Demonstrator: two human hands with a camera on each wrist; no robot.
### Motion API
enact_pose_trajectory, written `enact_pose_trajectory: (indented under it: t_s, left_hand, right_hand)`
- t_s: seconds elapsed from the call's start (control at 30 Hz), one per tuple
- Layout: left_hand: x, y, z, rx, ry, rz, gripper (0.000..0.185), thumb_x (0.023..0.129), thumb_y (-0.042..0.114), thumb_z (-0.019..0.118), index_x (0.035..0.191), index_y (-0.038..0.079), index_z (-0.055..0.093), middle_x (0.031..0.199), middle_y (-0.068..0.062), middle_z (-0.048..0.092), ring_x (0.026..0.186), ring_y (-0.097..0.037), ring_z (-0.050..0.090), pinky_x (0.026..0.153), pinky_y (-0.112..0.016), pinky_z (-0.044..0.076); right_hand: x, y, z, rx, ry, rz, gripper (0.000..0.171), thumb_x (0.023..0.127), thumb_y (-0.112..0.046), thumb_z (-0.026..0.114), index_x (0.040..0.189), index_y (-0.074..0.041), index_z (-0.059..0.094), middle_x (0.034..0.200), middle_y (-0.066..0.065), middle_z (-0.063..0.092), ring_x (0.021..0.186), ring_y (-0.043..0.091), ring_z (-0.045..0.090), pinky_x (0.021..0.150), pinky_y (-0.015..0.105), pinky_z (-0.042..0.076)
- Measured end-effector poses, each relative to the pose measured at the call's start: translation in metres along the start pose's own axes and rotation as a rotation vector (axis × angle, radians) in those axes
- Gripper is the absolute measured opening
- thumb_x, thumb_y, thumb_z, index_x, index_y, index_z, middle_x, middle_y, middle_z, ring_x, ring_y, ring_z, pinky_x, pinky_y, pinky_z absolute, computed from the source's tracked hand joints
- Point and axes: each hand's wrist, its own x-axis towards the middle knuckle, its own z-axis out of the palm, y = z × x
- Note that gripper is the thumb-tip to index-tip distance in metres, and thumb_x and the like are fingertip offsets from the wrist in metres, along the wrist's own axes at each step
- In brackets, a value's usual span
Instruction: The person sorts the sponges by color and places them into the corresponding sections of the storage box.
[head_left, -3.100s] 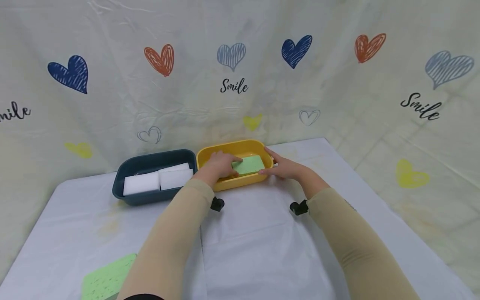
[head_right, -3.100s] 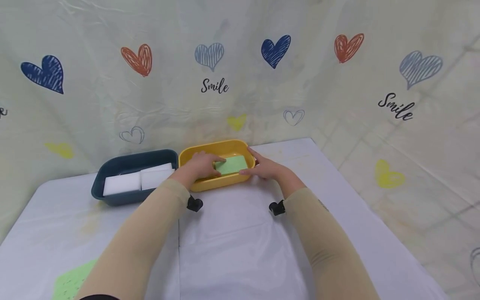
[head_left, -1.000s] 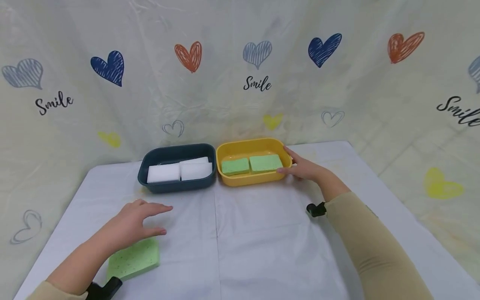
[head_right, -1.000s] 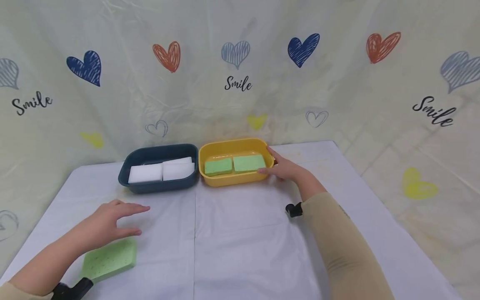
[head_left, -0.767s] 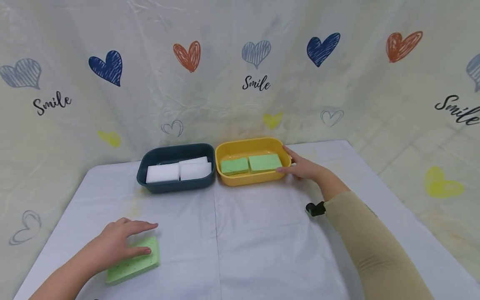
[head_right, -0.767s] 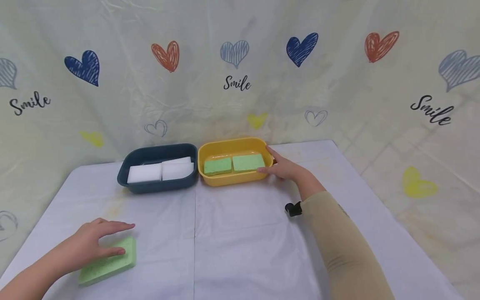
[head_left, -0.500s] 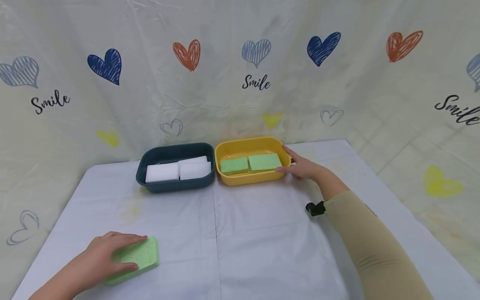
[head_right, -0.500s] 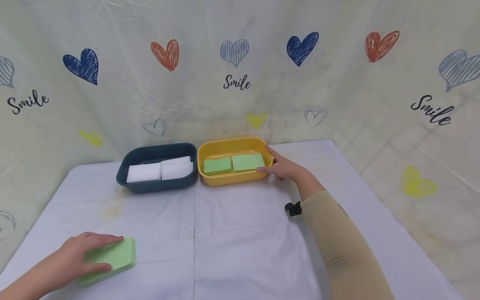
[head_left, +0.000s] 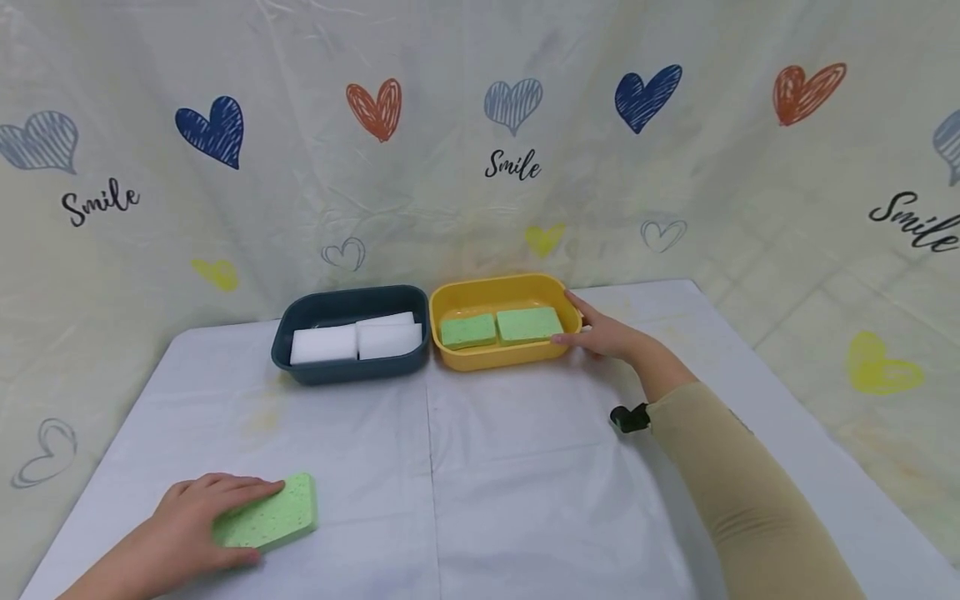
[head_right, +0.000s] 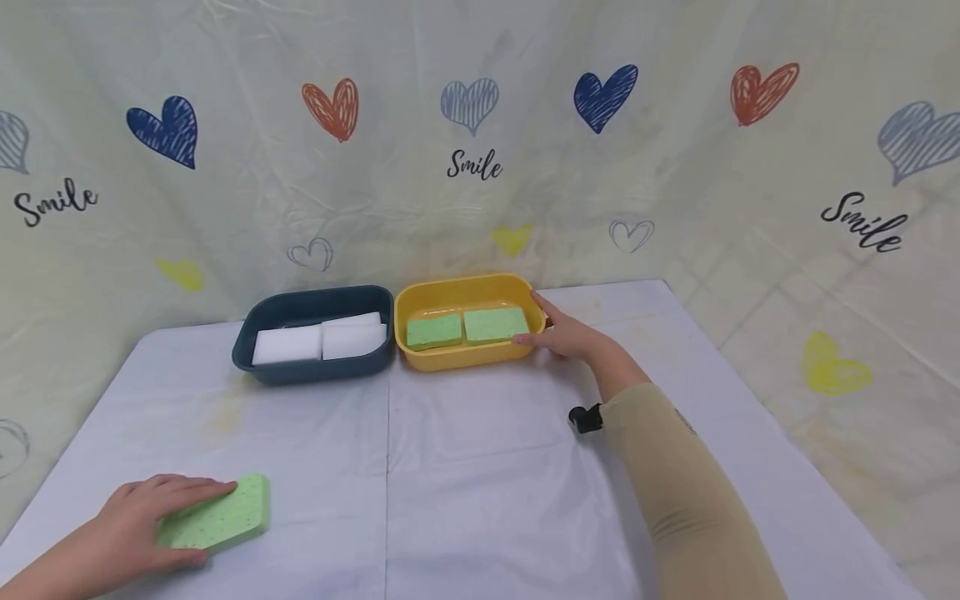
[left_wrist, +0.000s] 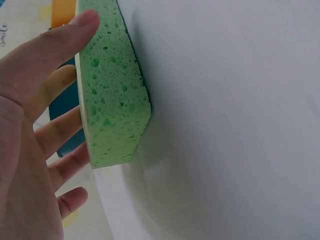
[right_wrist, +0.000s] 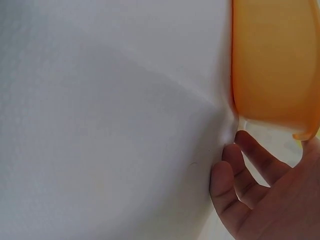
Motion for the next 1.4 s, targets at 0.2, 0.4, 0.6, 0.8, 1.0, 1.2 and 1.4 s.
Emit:
enact_pose_trajectory:
  t_s: [0.2, 0.4, 0.6, 0.8, 1.0, 1.2, 1.4]
  left_hand:
    - [0.001, 0.003, -0.006, 0.009, 0.033, 0.006, 0.069, 0.066, 0.057, 0.086, 0.129, 0.037, 0.065, 0.123, 0.012, 0.063, 0.113, -0.020, 0.054, 0.089, -0.044, 0.028]
    - [0.012, 0.008, -0.019, 0.010, 0.111, 0.032, 0.067, 0.066, 0.049, 0.088, 0.128, 0.036, 0.066, 0.123, 0.008, 0.064, 0.111, -0.022, 0.052, 0.089, -0.049, 0.029]
    - [0.031, 0.014, -0.030, -0.006, 0.156, 0.092, 0.067, 0.069, 0.042, 0.089, 0.131, 0.035, 0.064, 0.125, 0.005, 0.064, 0.112, -0.024, 0.051, 0.089, -0.049, 0.028]
    - [0.054, 0.022, -0.040, -0.048, 0.142, 0.113, 0.065, 0.073, 0.040, 0.087, 0.133, 0.036, 0.063, 0.127, 0.005, 0.063, 0.116, -0.024, 0.049, 0.091, -0.050, 0.028]
    - [0.078, 0.032, -0.043, -0.053, 0.085, 0.106, 0.062, 0.077, 0.041, 0.084, 0.134, 0.034, 0.063, 0.130, 0.003, 0.062, 0.119, -0.028, 0.047, 0.094, -0.054, 0.029]
    - [0.104, 0.044, -0.046, -0.076, 0.075, 0.142, 0.060, 0.078, 0.040, 0.083, 0.135, 0.034, 0.063, 0.130, 0.003, 0.062, 0.119, -0.026, 0.046, 0.094, -0.052, 0.030]
    - [0.133, 0.059, -0.047, -0.080, 0.053, 0.171, 0.059, 0.082, 0.043, 0.079, 0.137, 0.034, 0.060, 0.131, 0.004, 0.061, 0.121, -0.027, 0.047, 0.091, -0.051, 0.032]
  right_hand:
    - [0.002, 0.002, 0.000, 0.014, 0.008, -0.012, 0.115, 0.077, -0.069, 0.071, 0.157, -0.043, -0.007, 0.162, 0.017, 0.015, 0.135, 0.040, 0.031, 0.108, 0.058, 0.036]
    - [0.002, 0.001, 0.000, 0.000, 0.003, -0.012, 0.116, 0.077, -0.071, 0.070, 0.157, -0.042, -0.009, 0.161, 0.020, 0.015, 0.130, 0.041, 0.034, 0.105, 0.056, 0.040]
    - [0.002, 0.002, -0.001, -0.005, 0.000, -0.009, 0.116, 0.077, -0.071, 0.070, 0.157, -0.042, -0.008, 0.159, 0.020, 0.019, 0.127, 0.039, 0.037, 0.103, 0.053, 0.042]
    - [0.001, 0.001, -0.001, 0.003, 0.002, -0.004, 0.114, 0.077, -0.070, 0.070, 0.157, -0.043, -0.007, 0.159, 0.019, 0.019, 0.125, 0.038, 0.039, 0.101, 0.051, 0.044]
    - [0.000, 0.000, 0.001, 0.004, -0.001, 0.003, 0.113, 0.078, -0.070, 0.070, 0.156, -0.045, -0.008, 0.162, 0.018, 0.015, 0.124, 0.039, 0.039, 0.102, 0.050, 0.044]
    - [-0.001, 0.002, 0.001, 0.003, 0.005, 0.001, 0.115, 0.077, -0.072, 0.070, 0.156, -0.045, -0.009, 0.162, 0.017, 0.015, 0.122, 0.038, 0.040, 0.099, 0.049, 0.046]
    - [0.000, 0.005, 0.001, 0.010, 0.004, -0.001, 0.116, 0.075, -0.073, 0.070, 0.156, -0.046, -0.009, 0.162, 0.017, 0.016, 0.125, 0.039, 0.040, 0.100, 0.051, 0.046]
